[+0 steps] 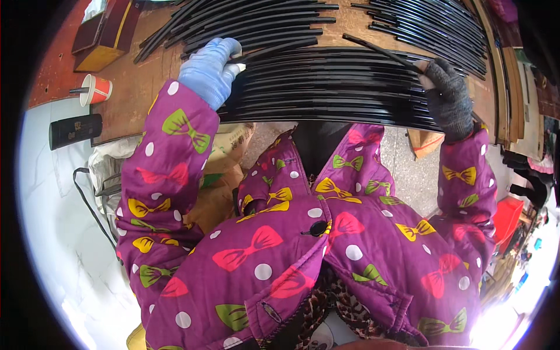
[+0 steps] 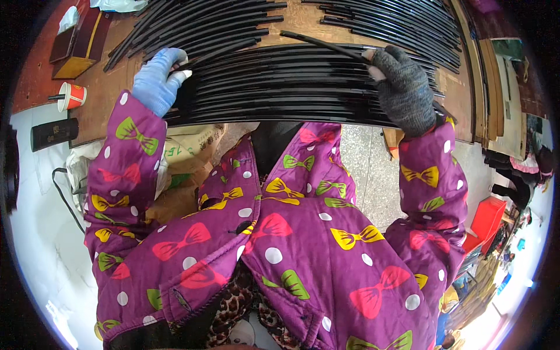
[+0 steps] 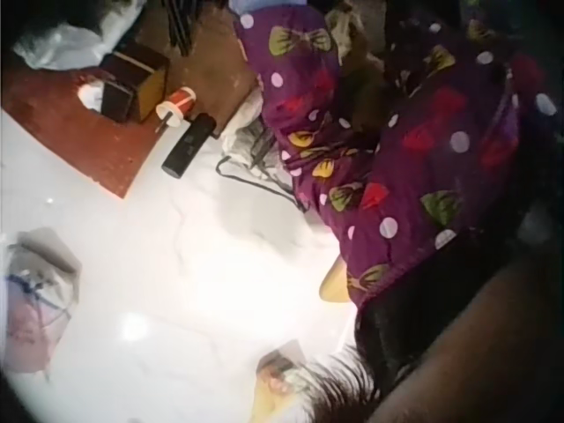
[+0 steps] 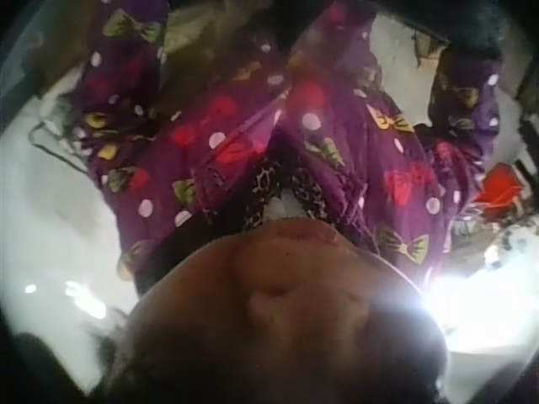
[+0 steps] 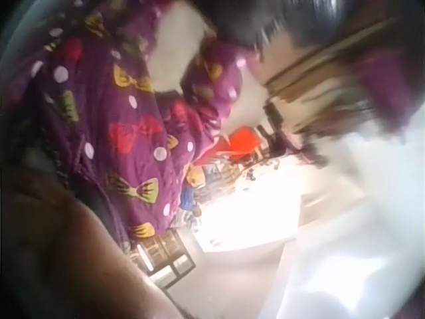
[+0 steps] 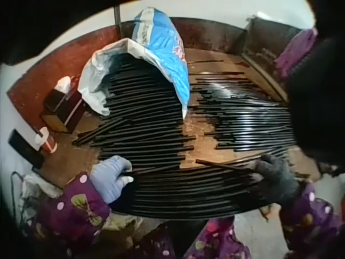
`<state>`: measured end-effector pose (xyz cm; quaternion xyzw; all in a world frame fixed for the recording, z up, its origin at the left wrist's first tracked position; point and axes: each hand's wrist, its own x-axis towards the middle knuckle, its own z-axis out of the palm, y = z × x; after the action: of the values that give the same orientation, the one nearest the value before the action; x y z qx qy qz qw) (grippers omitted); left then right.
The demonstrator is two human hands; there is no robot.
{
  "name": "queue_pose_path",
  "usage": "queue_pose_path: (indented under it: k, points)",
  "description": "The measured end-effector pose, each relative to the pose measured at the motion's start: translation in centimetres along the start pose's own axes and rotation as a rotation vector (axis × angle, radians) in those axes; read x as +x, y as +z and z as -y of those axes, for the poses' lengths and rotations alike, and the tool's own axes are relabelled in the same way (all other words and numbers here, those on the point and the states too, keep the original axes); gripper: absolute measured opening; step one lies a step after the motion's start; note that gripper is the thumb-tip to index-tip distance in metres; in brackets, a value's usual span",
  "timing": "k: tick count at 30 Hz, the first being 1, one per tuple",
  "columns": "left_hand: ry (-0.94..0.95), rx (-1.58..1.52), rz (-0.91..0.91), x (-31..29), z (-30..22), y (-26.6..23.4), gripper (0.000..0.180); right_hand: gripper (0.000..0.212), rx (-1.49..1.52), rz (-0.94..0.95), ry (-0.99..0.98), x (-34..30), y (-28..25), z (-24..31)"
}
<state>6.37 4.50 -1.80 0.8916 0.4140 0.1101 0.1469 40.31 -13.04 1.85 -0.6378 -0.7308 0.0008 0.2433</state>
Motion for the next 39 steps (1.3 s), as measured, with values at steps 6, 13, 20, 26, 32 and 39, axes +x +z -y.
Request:
queue_pose_path:
  k: [6, 13, 20, 26, 32, 39]
  points:
    - [0.002, -0.253, -0.040, -2.3, -1.5, -0.8, 0.027, 0.019, 0.099, 0.066, 0.095, -0.8, 0.6, 2.6]
    - [0.033, -0.304, -0.047, -2.9, -2.0, -0.6, 0.025, 0.019, 0.107, 0.075, 0.102, -1.4, 0.9, 3.0]
    - [0.147, -0.014, -0.130, -3.3, -3.4, -0.2, 0.025, 0.019, 0.163, 0.102, 0.075, -1.8, 1.0, 2.1]
    - [0.434, 0.029, -0.232, -4.0, -5.5, -1.4, 0.022, 0.021, 0.221, 0.186, -0.180, 2.2, 1.9, 5.5]
    - [0.168, -0.235, -0.077, -4.2, -4.4, -1.9, 0.021, 0.029, 0.223, -0.166, 0.044, 0.0, 0.4, 0.3]
    - [0.047, -0.388, 0.010, -4.5, -3.6, -1.7, 0.018, 0.027, 0.375, -0.126, 0.783, -4.3, -2.2, -2.2]
